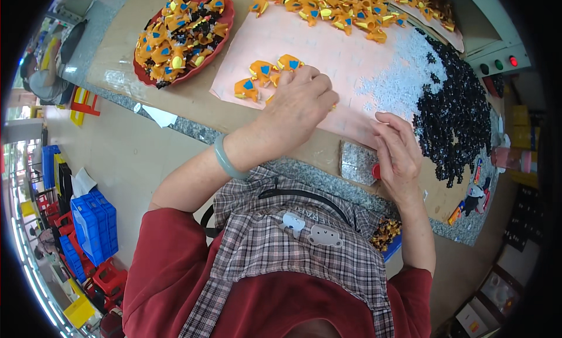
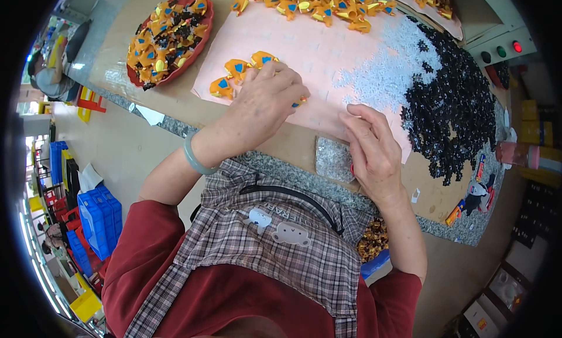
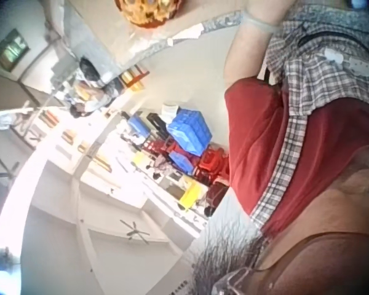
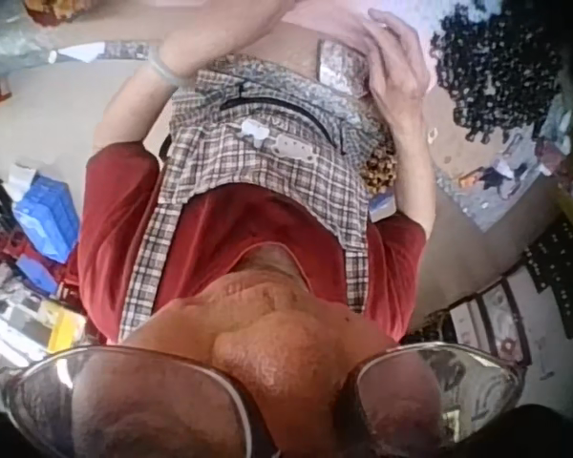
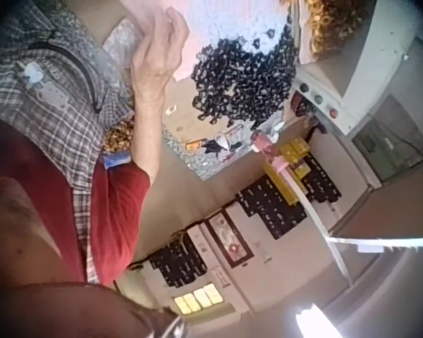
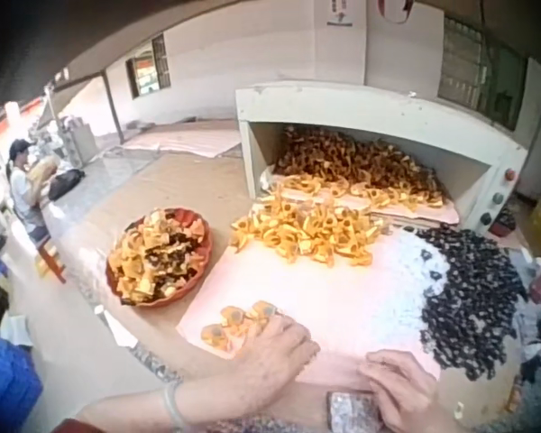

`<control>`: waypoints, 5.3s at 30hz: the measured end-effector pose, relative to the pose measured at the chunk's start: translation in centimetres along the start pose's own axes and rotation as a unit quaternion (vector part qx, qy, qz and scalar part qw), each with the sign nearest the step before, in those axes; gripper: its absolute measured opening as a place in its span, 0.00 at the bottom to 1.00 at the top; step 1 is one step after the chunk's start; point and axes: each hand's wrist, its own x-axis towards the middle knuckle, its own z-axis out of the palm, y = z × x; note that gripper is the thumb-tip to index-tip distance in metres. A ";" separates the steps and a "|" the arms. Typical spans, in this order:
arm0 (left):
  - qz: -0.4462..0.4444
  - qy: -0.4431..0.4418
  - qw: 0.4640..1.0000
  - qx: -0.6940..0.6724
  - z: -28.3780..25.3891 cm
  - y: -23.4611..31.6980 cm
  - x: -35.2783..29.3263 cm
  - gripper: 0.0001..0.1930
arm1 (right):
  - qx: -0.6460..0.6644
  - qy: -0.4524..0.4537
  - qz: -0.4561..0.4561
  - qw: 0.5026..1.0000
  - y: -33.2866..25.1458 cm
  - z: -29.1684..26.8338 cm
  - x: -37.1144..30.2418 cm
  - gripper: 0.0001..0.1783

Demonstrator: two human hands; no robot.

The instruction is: The person pulls toy figurine parts from a warming shelf onto the table, dips small accessory pieces into adhesive, and attaches them onto the figurines by hand.

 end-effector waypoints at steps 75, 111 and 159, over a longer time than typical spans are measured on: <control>-0.299 -0.167 0.417 -0.842 1.4 5.0 -0.6 0.09 | 0.252 -0.053 0.043 0.965 1.1 -0.8 1.6 0.10; -0.254 -0.107 0.388 -0.879 2.3 5.2 -1.0 0.19 | 0.134 0.051 0.154 0.978 -2.5 0.5 -0.1 0.07; -0.108 0.089 0.986 -0.091 -5.7 -5.4 -1.5 0.19 | -0.017 -0.022 -0.036 0.999 0.1 0.0 -0.1 0.16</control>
